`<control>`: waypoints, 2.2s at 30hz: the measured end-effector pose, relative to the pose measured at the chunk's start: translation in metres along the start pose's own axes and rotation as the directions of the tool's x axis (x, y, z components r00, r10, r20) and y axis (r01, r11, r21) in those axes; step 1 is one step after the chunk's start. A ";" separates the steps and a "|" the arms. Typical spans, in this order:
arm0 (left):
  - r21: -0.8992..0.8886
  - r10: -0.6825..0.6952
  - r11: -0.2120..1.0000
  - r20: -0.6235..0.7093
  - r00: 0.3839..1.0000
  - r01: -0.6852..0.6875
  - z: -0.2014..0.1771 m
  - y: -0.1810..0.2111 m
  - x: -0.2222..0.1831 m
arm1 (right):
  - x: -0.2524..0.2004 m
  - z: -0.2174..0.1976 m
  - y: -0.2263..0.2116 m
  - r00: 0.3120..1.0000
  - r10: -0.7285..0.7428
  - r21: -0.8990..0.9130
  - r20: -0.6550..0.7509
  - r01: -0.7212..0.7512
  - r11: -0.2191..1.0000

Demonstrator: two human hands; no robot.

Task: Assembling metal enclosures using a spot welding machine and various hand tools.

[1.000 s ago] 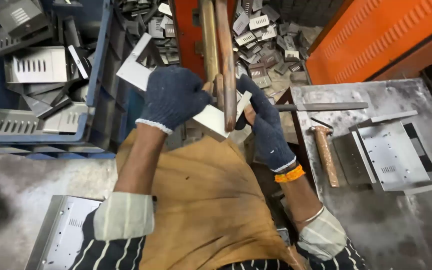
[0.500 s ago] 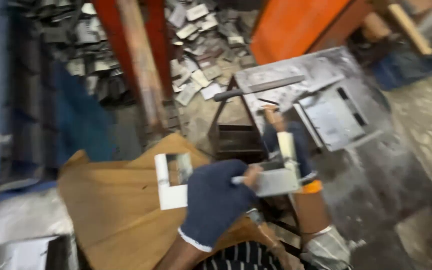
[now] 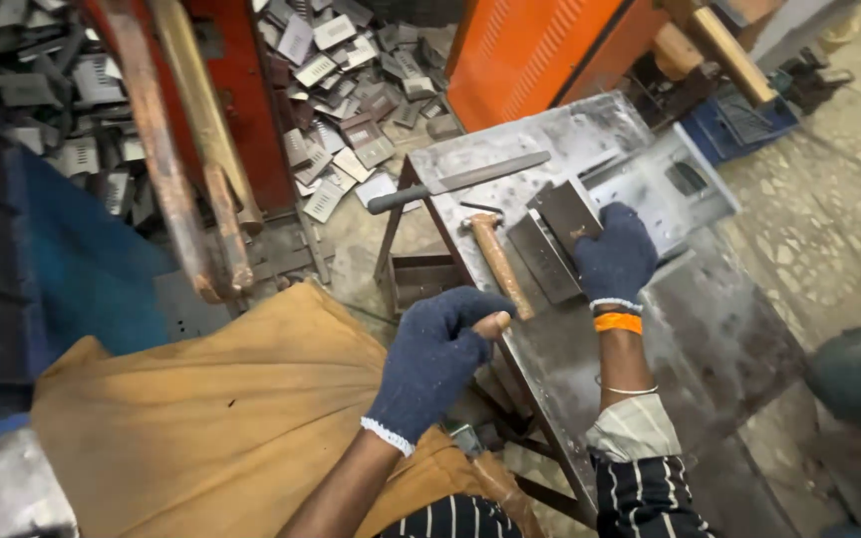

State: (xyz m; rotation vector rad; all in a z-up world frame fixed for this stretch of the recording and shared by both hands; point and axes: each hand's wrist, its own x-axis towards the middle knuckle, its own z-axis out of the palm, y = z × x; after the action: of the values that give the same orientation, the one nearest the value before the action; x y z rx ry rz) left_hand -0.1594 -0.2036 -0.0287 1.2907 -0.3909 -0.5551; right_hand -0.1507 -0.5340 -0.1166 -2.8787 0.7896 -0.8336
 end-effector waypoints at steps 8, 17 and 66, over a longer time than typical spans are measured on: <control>0.058 -0.109 0.992 -0.120 0.987 0.117 -0.057 -0.037 0.000 | -0.012 -0.014 -0.059 0.980 -0.148 -0.079 -0.136 0.138 0.987; 0.005 0.074 0.996 -0.604 0.794 -0.089 -0.206 -0.080 -0.102 | -0.133 0.015 -0.273 0.631 -0.767 0.788 0.116 0.412 0.458; 0.734 0.396 -0.154 -0.567 0.722 0.661 -0.527 0.007 -0.102 | -0.176 -0.078 -0.319 0.581 -0.486 0.398 0.653 0.283 0.873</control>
State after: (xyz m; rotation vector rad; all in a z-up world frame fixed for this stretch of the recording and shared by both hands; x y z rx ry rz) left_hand 0.0573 0.2734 -0.1455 3.1230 0.1467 0.3539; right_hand -0.1708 -0.1641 -0.0794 -2.7647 -0.0602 0.2834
